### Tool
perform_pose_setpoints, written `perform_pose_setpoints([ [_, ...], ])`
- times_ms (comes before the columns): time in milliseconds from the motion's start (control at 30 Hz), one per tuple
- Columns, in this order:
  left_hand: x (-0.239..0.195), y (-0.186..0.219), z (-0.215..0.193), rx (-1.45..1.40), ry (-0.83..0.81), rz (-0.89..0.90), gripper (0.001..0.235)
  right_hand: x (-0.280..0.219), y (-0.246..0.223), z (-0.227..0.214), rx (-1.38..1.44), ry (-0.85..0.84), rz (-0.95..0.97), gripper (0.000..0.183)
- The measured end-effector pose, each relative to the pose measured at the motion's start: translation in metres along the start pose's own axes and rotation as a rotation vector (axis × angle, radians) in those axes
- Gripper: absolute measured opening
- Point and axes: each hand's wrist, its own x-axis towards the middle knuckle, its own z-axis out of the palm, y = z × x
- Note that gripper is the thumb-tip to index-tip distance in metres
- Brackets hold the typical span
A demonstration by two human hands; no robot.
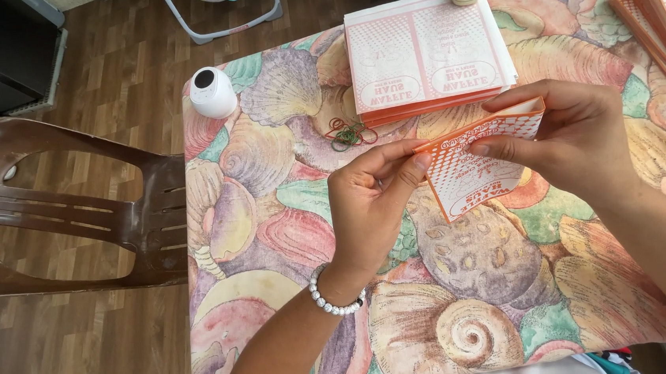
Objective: Folding printed paper sheets into bags and stacking them on a table.
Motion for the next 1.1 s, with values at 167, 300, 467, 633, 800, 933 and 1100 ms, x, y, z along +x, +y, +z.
perform_pose_setpoints([
  [167,0.0,-0.002,-0.003,0.052,0.048,0.08,0.013,0.0,0.009,-0.003,0.031,-0.07,-0.185,0.081],
  [300,0.003,0.01,-0.01,0.118,0.043,0.177,0.011,0.001,0.003,-0.014,0.083,-0.159,-0.42,0.046],
  [467,0.005,0.021,-0.012,0.322,0.028,0.29,0.011,0.006,-0.024,-0.014,-0.212,-0.273,-0.61,0.024],
  [633,0.007,0.027,-0.017,0.374,0.026,0.34,0.011,0.01,-0.025,-0.015,-0.257,-0.422,-0.547,0.036],
  [800,0.008,0.041,-0.024,0.475,0.002,0.43,0.006,0.012,-0.026,-0.021,-0.332,-0.574,-0.558,0.029],
  [933,0.012,0.039,-0.024,0.388,0.005,0.345,0.007,0.008,-0.033,-0.025,-0.439,-0.513,-0.609,0.043],
  [1100,0.012,0.034,-0.022,0.348,-0.005,0.337,0.006,0.008,-0.026,-0.024,-0.479,-0.49,-0.635,0.034],
])
